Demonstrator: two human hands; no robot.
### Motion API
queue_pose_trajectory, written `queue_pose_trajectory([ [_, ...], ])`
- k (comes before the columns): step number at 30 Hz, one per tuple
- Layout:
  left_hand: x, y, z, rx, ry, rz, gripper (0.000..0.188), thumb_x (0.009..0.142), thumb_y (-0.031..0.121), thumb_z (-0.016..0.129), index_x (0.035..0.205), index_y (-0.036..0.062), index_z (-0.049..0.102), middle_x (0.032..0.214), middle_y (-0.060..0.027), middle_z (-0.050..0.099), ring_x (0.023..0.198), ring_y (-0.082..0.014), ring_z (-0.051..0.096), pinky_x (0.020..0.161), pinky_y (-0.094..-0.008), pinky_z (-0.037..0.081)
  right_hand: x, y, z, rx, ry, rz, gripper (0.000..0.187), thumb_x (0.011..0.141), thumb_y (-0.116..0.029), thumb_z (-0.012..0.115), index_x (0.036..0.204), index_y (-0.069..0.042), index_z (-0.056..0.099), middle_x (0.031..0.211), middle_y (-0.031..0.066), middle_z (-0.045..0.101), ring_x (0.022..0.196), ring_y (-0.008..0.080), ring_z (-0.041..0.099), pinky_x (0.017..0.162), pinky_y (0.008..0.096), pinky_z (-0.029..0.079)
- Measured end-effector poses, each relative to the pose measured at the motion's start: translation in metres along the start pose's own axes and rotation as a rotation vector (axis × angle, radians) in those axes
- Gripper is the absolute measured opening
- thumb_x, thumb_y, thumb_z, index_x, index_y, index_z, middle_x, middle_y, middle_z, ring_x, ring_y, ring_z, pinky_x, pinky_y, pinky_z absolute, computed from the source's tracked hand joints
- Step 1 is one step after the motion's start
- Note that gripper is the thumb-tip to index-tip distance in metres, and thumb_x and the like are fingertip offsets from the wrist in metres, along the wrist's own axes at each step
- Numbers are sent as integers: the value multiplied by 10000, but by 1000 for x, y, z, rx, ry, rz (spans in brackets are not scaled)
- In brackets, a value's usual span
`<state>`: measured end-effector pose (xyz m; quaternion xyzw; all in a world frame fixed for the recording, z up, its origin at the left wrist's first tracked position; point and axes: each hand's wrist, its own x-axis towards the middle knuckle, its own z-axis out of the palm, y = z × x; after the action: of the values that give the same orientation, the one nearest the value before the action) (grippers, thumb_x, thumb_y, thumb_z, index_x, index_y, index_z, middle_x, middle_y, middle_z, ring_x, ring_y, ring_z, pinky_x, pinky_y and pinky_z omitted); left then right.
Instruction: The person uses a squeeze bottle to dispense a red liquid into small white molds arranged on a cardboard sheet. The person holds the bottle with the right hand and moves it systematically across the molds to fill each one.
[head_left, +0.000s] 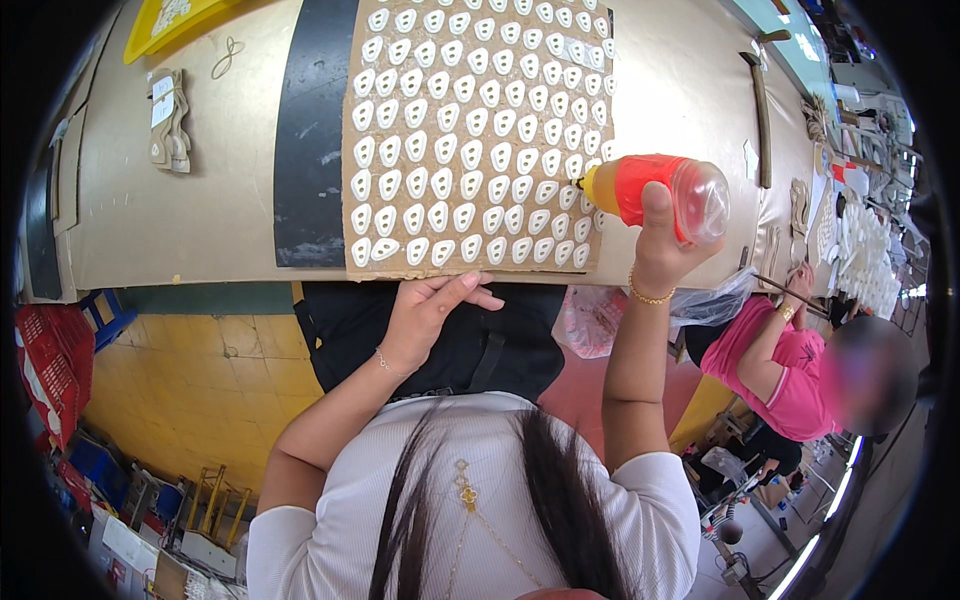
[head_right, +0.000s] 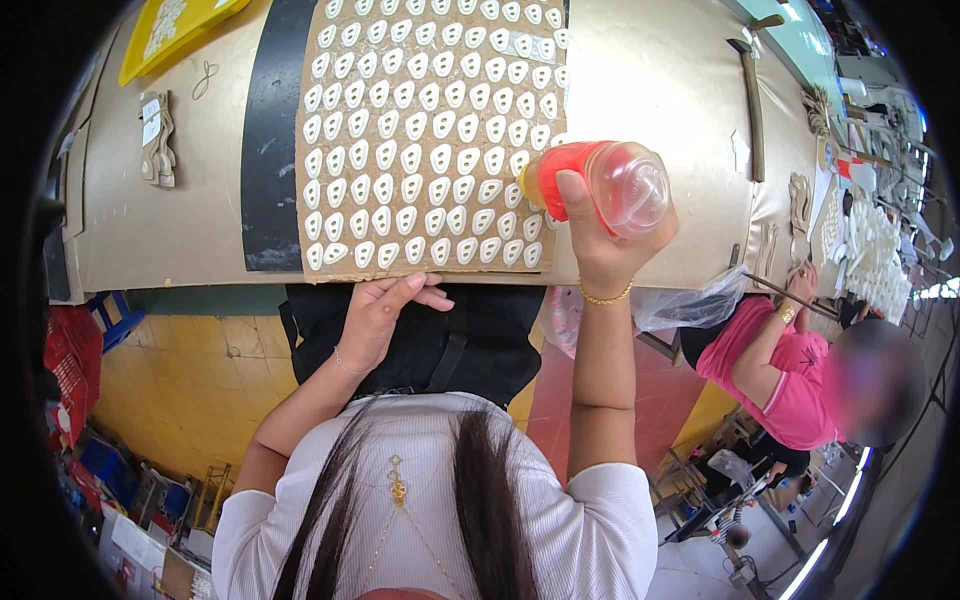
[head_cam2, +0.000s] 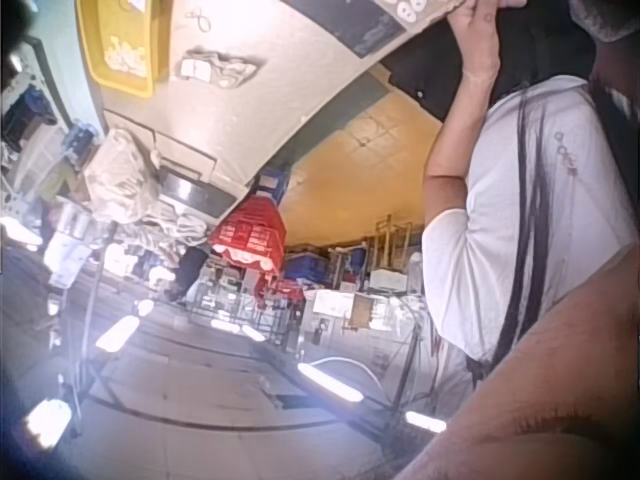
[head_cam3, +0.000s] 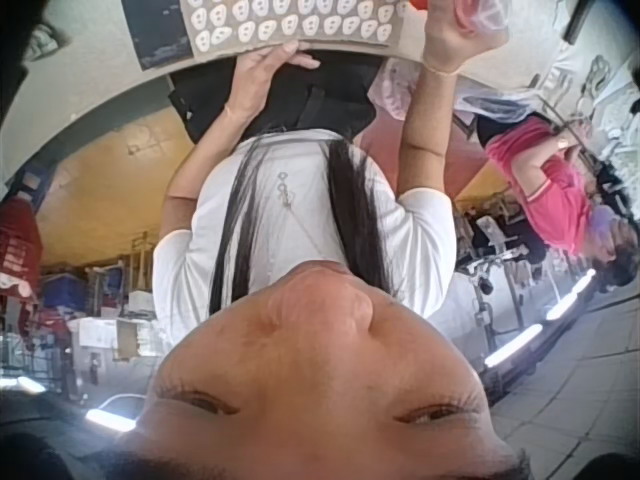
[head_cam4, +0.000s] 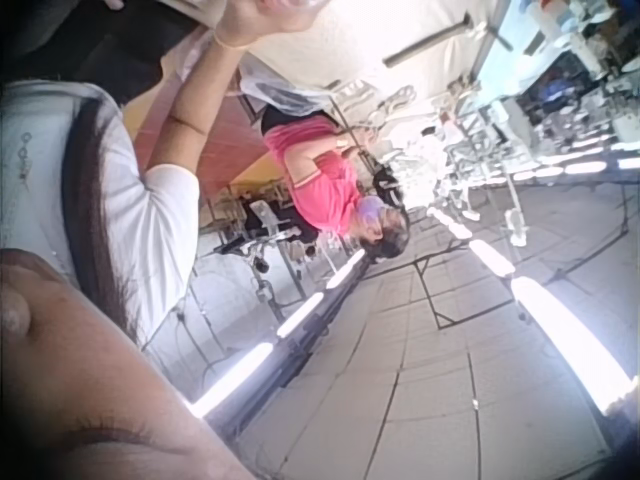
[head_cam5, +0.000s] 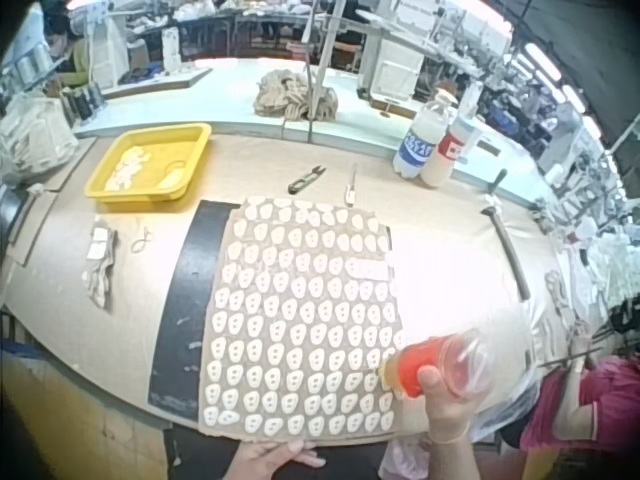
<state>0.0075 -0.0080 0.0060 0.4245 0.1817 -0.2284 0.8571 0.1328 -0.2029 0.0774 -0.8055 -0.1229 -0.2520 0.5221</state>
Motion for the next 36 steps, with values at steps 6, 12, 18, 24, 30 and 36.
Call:
queue_pose_trajectory([
  [6, 0, 1, 1, -8, 0, 5, 253, 884, 169, 525, 970, -56, 601, 852, -122, 644, 823, -176, 620, 827, -267, 417, 5, 7, 9, -37, 13, -63, 315, 658, -141, 785, 845, 18, 588, 766, 55, 595, 668, 132, 564, 614, 242, 458],
  [12, 0, 0, 0, 8, 0, 1, 267, 882, 186, 528, 968, -56, 601, 840, -129, 651, 823, -172, 617, 833, -265, 413, 19, 7, 16, 25, 76, -72, 293, 674, -140, 777, 839, 18, 593, 752, 47, 601, 651, 117, 558, 599, 232, 449],
  [18, 0, 1, -2, 43, -5, 8, 281, 879, 199, 533, 972, -59, 597, 816, -138, 657, 834, -164, 612, 851, -267, 406, 27, 13, 21, 28, 23, -72, 277, 684, -123, 768, 854, 18, 601, 735, 37, 610, 642, 110, 565, 600, 218, 446],
  [24, 0, 2, 0, 12, 1, -19, 287, 878, 206, 531, 963, -59, 601, 815, -143, 658, 851, -160, 602, 869, -275, 394, 35, 17, 29, -9, 8, -93, 273, 678, -139, 775, 838, 14, 615, 740, 45, 618, 645, 110, 569, 602, 222, 450],
  [30, 0, 1, -1, 20, -5, -1, 274, 884, 198, 530, 965, -53, 603, 824, -133, 656, 827, -160, 611, 841, -264, 410, 44, 18, 26, -85, 18, -115, 270, 679, -157, 776, 824, 10, 622, 748, 50, 626, 652, 113, 582, 604, 225, 457],
  [36, 0, 2, 1, 7, -8, 0, 262, 883, 193, 534, 962, -46, 607, 820, -122, 655, 811, -156, 614, 827, -264, 417, 38, 18, 19, -102, 13, -116, 261, 750, -195, 724, 858, 14, 610, 770, 27, 609, 668, 94, 545, 626, 220, 449],
])
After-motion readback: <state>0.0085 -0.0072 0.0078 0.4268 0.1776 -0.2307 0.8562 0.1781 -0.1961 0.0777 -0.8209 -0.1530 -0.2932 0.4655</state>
